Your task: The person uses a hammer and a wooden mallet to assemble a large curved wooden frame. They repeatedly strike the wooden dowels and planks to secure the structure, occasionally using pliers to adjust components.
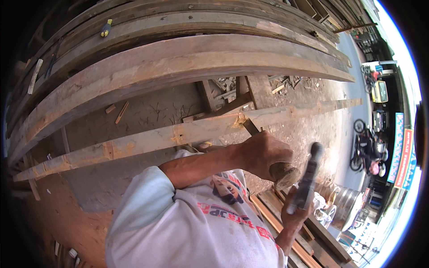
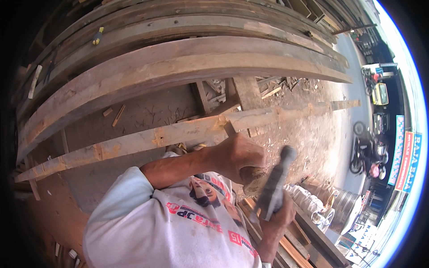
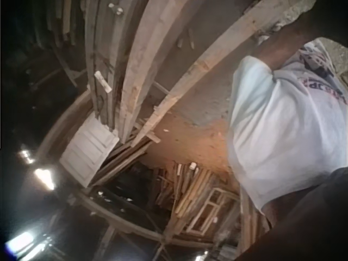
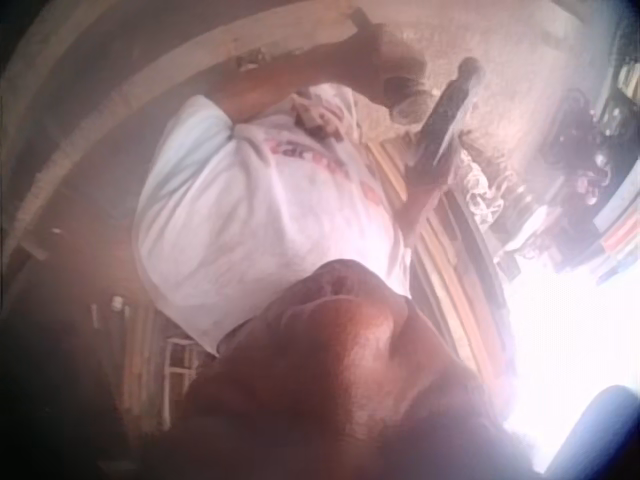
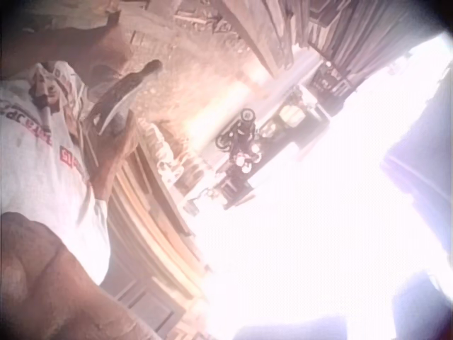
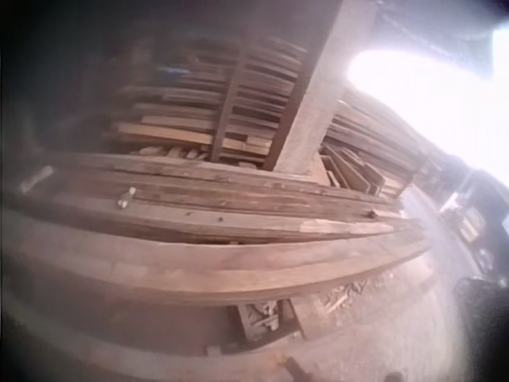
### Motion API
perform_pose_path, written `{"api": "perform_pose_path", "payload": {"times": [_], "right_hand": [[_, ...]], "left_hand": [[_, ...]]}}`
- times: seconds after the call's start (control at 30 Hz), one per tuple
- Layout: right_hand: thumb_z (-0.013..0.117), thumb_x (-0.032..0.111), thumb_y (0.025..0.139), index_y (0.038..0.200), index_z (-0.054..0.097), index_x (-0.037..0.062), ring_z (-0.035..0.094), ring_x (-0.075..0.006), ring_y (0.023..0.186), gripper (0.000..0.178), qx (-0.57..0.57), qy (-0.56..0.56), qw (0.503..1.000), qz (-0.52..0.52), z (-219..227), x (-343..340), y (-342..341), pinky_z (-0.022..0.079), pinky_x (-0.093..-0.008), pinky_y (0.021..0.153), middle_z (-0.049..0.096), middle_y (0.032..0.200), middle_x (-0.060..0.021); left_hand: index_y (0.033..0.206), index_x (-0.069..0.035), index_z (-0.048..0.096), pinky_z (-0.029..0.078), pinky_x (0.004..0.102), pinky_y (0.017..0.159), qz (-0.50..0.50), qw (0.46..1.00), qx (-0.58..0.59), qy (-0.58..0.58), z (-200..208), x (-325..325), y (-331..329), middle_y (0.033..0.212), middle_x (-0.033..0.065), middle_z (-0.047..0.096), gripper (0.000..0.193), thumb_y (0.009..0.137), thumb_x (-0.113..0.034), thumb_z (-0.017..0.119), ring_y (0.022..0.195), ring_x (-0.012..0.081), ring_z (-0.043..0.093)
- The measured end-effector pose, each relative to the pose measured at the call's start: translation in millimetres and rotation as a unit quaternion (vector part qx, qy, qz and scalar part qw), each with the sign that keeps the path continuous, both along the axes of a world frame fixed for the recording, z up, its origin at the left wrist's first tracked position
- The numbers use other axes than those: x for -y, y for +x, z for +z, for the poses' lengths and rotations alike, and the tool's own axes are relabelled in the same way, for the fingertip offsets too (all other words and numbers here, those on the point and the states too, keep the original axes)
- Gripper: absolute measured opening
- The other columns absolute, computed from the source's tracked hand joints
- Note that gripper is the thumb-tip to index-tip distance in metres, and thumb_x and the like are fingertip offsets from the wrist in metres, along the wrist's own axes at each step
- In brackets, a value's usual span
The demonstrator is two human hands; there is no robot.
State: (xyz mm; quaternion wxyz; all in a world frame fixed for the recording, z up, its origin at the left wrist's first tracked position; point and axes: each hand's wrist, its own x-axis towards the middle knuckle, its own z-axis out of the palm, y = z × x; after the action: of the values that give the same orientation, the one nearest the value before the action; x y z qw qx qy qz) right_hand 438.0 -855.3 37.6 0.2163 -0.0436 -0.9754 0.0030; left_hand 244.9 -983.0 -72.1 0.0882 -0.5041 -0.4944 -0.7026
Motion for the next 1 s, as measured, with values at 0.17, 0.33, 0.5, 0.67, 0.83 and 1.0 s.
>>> {"api": "perform_pose_path", "payload": {"times": [0.17,0.33,0.5,0.67,0.83,1.0], "right_hand": [[0.062,0.019,0.101,0.110,0.048,0.0022,0.047,-0.0102,0.043,0.024,-0.272,-0.366,0.889,0.037,19.8,16.3,-4.4,0.036,-0.0244,0.041,0.055,0.063,-0.0054],[0.060,0.008,0.095,0.115,0.055,0.0024,0.059,-0.0235,0.057,0.021,-0.120,-0.216,0.968,0.050,-44.4,1.0,14.6,0.049,-0.0340,0.051,0.059,0.072,-0.0099],[0.061,0.006,0.096,0.117,0.056,-0.0008,0.054,-0.0189,0.056,0.022,-0.129,-0.223,0.965,-0.041,-40.3,6.4,10.1,0.045,-0.0306,0.052,0.057,0.071,-0.0060],[0.060,0.006,0.096,0.111,0.056,0.0007,0.055,-0.0192,0.055,0.016,-0.246,-0.372,0.893,0.056,-29.7,12.8,7.4,0.044,-0.0287,0.051,0.059,0.071,-0.0072],[0.060,0.004,0.098,0.129,0.056,-0.0005,0.061,-0.0192,0.091,0.032,0.037,-0.276,0.958,-0.072,-88.8,0.2,36.9,0.051,-0.0355,0.080,0.064,0.102,-0.0098],[0.064,0.005,0.097,0.138,0.054,0.0005,0.061,-0.0162,0.097,0.042,-0.010,-0.391,0.911,-0.128,-106.4,-5.5,32.7,0.051,-0.0325,0.083,0.063,0.119,-0.0096]], "left_hand": [[0.082,-0.010,0.057,0.050,0.0412,0.054,0.007,1.000,-0.003,0.013,-0.4,1.4,-2.4,0.069,0.0062,0.057,0.035,0.061,-0.019,0.083,0.061,0.0302,0.063],[0.078,-0.012,0.055,0.051,0.0420,0.054,0.005,1.000,0.001,0.008,3.3,-1.5,0.8,0.065,0.0070,0.056,0.034,0.061,-0.022,0.083,0.060,0.0307,0.063],[0.079,-0.011,0.056,0.049,0.0410,0.053,0.018,0.999,-0.024,-0.015,2.1,-1.9,-2.1,0.068,0.0062,0.056,0.032,0.060,-0.018,0.082,0.061,0.0293,0.062],[0.077,-0.011,0.055,0.050,0.0421,0.052,0.017,0.999,-0.023,-0.046,-0.1,-1.9,0.1,0.068,0.0064,0.058,0.034,0.060,-0.021,0.083,0.059,0.0294,0.063],[0.084,-0.009,0.057,0.047,0.0398,0.050,0.004,0.999,-0.042,-0.029,5.2,-5.0,3.0,0.070,0.0046,0.051,0.035,0.057,-0.012,0.079,0.060,0.0264,0.059],[0.080,-0.013,0.055,0.050,0.0374,0.051,0.006,0.981,-0.138,-0.136,-13.2,-24.9,25.2,0.068,0.0022,0.053,0.019,0.071,-0.016,0.072,0.061,0.0222,0.063]]}}
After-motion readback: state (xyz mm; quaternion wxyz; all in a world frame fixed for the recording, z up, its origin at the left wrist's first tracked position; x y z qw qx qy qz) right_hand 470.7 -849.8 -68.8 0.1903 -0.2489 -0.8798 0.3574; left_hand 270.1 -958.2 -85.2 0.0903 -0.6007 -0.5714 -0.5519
